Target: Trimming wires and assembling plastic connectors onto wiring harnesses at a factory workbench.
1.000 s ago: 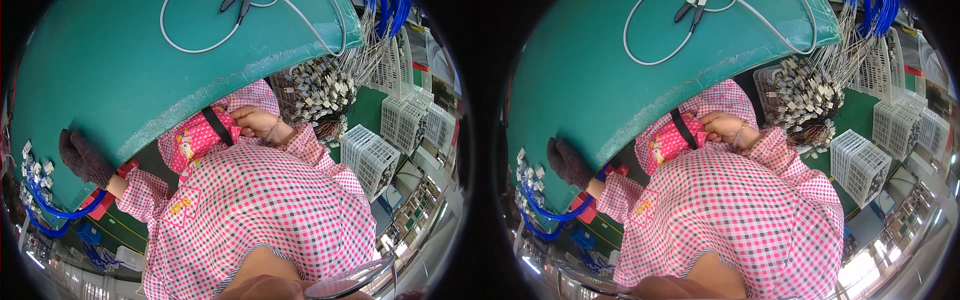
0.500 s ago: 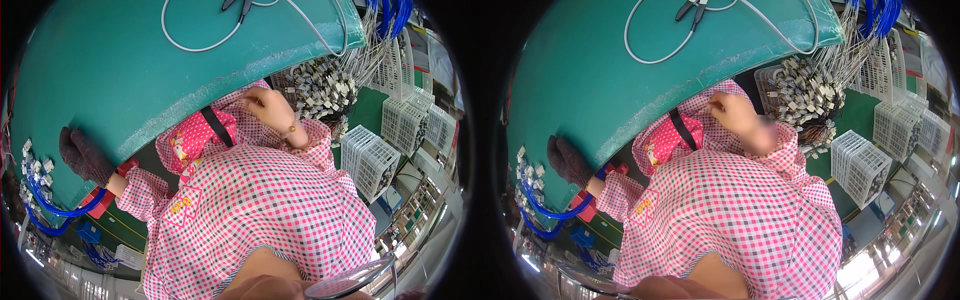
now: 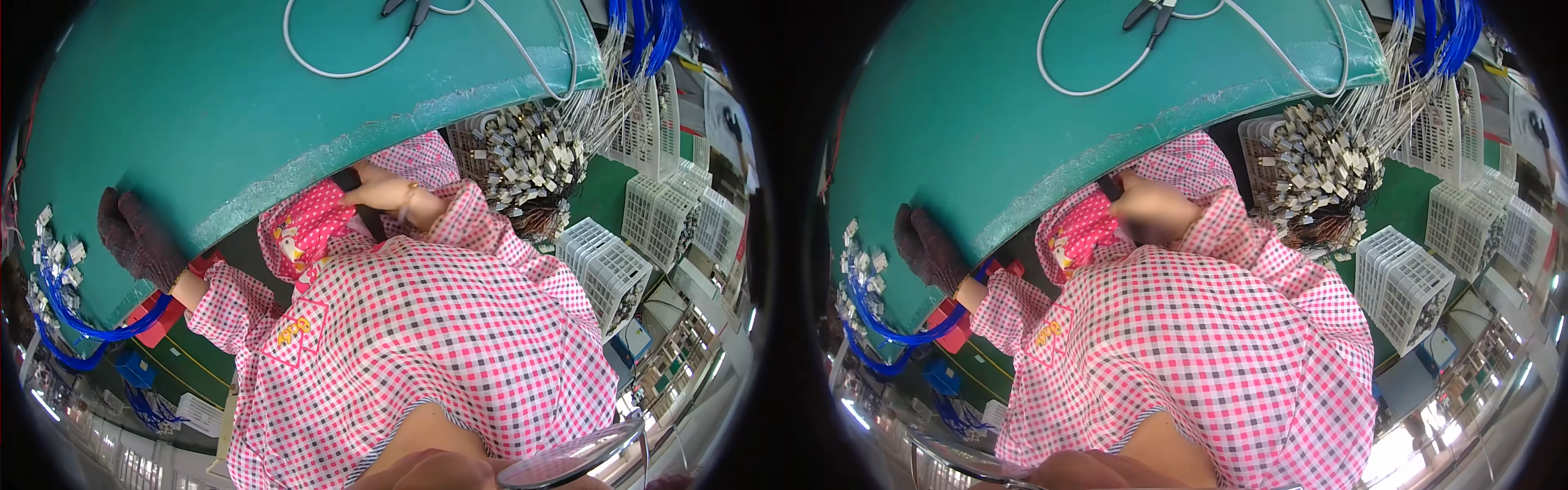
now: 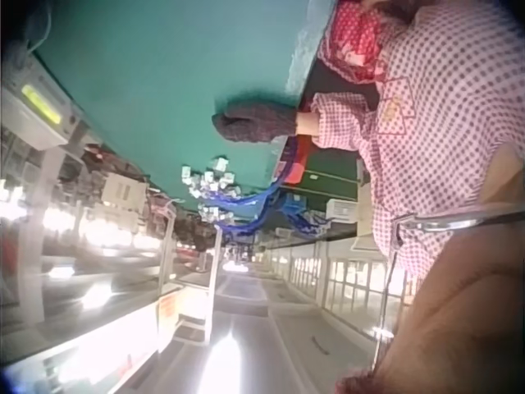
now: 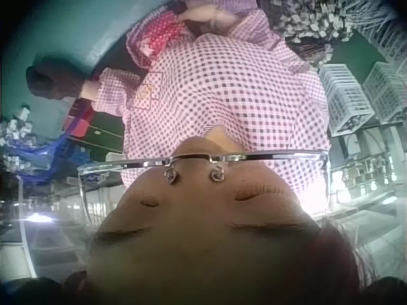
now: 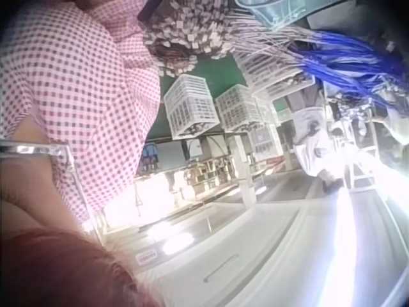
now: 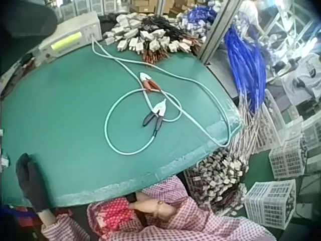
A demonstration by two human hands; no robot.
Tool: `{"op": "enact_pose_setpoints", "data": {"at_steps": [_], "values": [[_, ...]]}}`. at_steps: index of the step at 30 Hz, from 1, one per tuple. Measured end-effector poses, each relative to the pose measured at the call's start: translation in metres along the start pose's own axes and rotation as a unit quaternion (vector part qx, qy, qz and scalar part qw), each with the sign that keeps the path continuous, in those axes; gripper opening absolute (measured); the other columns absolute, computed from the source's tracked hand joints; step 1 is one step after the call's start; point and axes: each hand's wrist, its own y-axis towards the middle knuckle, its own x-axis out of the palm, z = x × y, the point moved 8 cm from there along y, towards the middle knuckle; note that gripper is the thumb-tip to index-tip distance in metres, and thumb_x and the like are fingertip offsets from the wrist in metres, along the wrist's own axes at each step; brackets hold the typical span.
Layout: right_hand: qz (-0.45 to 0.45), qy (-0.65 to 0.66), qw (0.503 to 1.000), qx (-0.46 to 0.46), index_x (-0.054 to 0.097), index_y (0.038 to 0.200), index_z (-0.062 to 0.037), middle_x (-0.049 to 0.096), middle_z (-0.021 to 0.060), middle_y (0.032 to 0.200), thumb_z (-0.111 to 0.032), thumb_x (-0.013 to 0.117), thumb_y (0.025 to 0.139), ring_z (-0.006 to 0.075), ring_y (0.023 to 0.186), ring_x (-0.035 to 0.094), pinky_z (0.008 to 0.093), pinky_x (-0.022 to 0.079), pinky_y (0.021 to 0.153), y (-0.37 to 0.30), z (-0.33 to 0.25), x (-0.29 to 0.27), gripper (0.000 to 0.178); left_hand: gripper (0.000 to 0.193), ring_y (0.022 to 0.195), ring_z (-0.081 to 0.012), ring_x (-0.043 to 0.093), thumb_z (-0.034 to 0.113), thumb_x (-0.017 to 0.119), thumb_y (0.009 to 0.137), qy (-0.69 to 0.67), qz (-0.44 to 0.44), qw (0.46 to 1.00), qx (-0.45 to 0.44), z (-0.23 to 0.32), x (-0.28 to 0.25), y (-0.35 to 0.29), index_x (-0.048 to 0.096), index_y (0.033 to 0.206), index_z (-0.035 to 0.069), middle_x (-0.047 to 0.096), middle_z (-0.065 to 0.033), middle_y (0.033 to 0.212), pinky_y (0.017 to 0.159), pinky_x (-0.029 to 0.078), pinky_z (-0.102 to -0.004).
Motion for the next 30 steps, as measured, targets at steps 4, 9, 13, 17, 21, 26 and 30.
{"op": "enact_pose_setpoints", "data": {"at_steps": [4,9,13,17,21,26,30], "values": [[-0.039,0.403,0.903,0.147,0.051,0.113,0.0116,0.061,0.0196,0.100,0.007,0.053,0.078,0.0283,0.085,0.063,0.0358,0.054,0.068,-0.027,-0.014,0.004,0.036,0.037,0.103,-0.0275,0.059,0.023,0.055,0.090,0.085,0.023,0.996,-0.003,0.012,-0.006,-0.002,0.058,0.119,-0.001,0.061,-0.0175,0.114,0.089,0.047,-0.0372],[-0.026,0.439,0.870,0.224,0.045,0.125,0.0054,0.060,0.0167,0.109,0.009,0.046,0.079,0.0278,0.095,0.061,0.0366,0.051,0.083,-0.039,-0.005,-0.002,0.046,0.036,0.100,-0.0268,0.061,0.023,0.056,0.090,0.046,0.020,0.999,-0.010,0.014,-0.004,-0.001,0.060,0.117,0.000,0.062,-0.0165,0.111,0.089,0.047,-0.0371],[-0.025,-0.105,0.994,0.031,0.032,0.138,0.0024,0.057,0.0243,0.117,-0.005,0.055,0.079,0.0325,0.108,0.058,0.0373,0.046,0.092,-0.042,-0.031,-0.017,0.063,0.034,0.100,-0.0267,0.061,0.021,0.056,0.090,0.041,0.021,0.999,0.007,0.008,-0.003,0.001,0.060,0.117,0.000,0.063,-0.0165,0.111,0.089,0.047,-0.0368],[0.005,-0.252,0.968,0.024,0.031,0.137,0.0032,0.058,0.0269,0.116,-0.019,0.067,0.080,0.0314,0.106,0.061,0.0375,0.048,0.089,-0.054,-0.052,-0.045,0.070,0.034,0.099,-0.0267,0.061,0.022,0.056,0.090,0.077,0.017,0.997,0.018,0.010,-0.006,0.000,0.061,0.116,0.001,0.063,-0.0160,0.110,0.088,0.048,-0.0371],[0.100,0.025,0.992,0.078,0.052,0.107,0.0051,0.067,0.0157,0.077,-0.033,0.071,0.083,0.0226,0.073,0.068,0.0355,0.054,0.064,-0.070,-0.039,-0.089,0.048,0.041,0.105,-0.0289,0.061,0.025,0.056,0.088,0.102,0.007,0.995,0.021,0.012,-0.006,0.000,0.059,0.119,-0.002,0.063,-0.0193,0.115,0.092,0.046,-0.0380],[-0.047,-0.070,0.991,0.101,0.059,0.101,0.0061,0.064,0.0130,0.081,-0.052,0.063,0.086,0.0176,0.073,0.061,0.0293,0.048,0.064,-0.055,-0.041,-0.049,0.060,0.037,0.103,-0.0287,0.060,0.023,0.056,0.089,0.073,0.011,0.997,0.009,0.010,-0.005,0.000,0.060,0.117,0.000,0.063,-0.0176,0.112,0.091,0.046,-0.0384],[-0.076,-0.109,0.985,0.106,0.058,0.103,0.0096,0.065,0.0148,0.091,-0.054,0.064,0.084,0.0201,0.079,0.061,0.0288,0.048,0.067,-0.046,-0.058,-0.028,0.067,0.034,0.102,-0.0291,0.060,0.022,0.056,0.089,0.083,0.016,0.995,0.049,0.009,-0.005,0.002,0.062,0.115,0.002,0.063,-0.0165,0.111,0.090,0.046,-0.0392]]}}
